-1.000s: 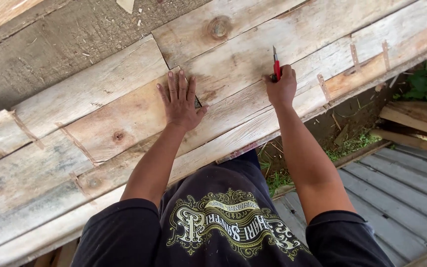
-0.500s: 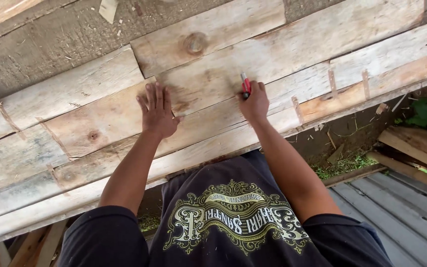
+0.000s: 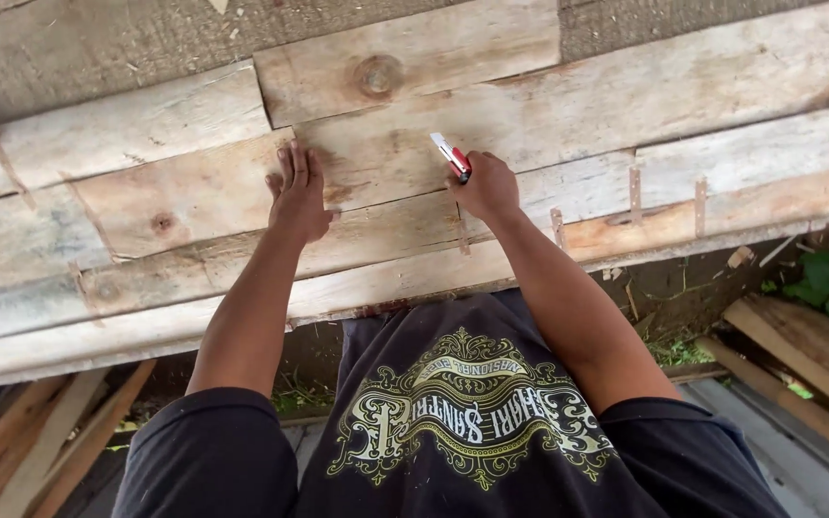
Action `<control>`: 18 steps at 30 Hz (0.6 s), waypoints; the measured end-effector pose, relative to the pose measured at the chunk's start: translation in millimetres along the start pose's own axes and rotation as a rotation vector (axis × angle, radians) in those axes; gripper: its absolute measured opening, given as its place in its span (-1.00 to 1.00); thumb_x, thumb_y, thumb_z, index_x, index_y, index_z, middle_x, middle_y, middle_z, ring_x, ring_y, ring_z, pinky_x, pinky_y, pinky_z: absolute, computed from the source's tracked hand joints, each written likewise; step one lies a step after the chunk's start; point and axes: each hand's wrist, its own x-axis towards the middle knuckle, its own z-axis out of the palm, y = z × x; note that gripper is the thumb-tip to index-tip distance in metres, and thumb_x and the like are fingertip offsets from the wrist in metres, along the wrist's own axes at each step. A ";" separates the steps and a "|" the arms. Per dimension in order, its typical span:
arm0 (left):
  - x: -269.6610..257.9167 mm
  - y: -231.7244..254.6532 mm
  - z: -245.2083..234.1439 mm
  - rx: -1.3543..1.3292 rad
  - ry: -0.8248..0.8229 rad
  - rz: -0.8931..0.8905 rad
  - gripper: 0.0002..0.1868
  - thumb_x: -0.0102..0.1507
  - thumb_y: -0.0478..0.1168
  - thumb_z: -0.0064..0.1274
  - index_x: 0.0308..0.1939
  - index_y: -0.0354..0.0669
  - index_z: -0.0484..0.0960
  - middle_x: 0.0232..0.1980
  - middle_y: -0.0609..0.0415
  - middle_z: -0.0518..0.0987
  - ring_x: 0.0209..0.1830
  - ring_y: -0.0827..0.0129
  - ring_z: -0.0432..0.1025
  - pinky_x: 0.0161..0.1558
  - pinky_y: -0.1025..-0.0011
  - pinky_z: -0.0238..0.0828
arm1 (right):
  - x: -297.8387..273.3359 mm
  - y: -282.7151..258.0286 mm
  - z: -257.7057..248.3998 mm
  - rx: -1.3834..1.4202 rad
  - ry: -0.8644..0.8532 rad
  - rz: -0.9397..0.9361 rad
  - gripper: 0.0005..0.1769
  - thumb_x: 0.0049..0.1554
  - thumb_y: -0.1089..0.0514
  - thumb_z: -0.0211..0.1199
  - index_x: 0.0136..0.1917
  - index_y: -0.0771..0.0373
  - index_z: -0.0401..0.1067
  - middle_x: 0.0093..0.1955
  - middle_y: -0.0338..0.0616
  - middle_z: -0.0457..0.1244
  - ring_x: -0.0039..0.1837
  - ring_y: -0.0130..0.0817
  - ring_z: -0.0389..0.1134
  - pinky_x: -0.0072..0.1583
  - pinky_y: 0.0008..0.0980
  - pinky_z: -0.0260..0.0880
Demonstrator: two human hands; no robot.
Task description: The person uses a red utility knife to scrape and remove thin strips of wood veneer from the surface of several wooden planks. They then use a flexible measuring tape to measure the width of the planks.
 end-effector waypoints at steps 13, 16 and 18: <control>-6.9 18.2 1.0 -0.068 0.031 -0.068 0.21 0.25 -0.14 0.22 0.67 -0.21 -0.40 0.67 -0.13 -0.66 0.66 -0.05 -0.74 0.52 -0.37 -0.64 | -14.9 -6.0 -27.4 -0.235 -0.083 -0.344 -0.62 0.22 -0.03 0.34 0.07 0.26 0.30 -0.08 0.05 0.24 -0.20 0.22 0.46 -0.19 0.06 0.55; -0.1 26.2 14.1 -0.142 0.050 -0.118 0.13 0.27 -0.30 0.11 0.66 -0.24 -0.43 0.65 -0.17 -0.67 0.65 -0.07 -0.74 0.55 -0.36 -0.55 | -12.4 -8.1 -27.9 -0.255 -0.120 -0.327 -0.61 0.21 -0.01 0.34 0.08 0.28 0.29 -0.07 0.06 0.23 -0.18 0.24 0.47 -0.16 0.06 0.56; -2.2 35.0 23.7 -0.186 0.066 -0.129 0.11 0.28 -0.31 0.07 0.66 -0.25 -0.42 0.66 -0.17 -0.65 0.65 -0.09 -0.74 0.55 -0.35 -0.57 | -11.4 -4.5 -27.9 -0.256 -0.137 -0.334 -0.60 0.22 -0.02 0.34 0.08 0.28 0.28 -0.07 0.05 0.23 -0.18 0.25 0.47 -0.16 0.07 0.55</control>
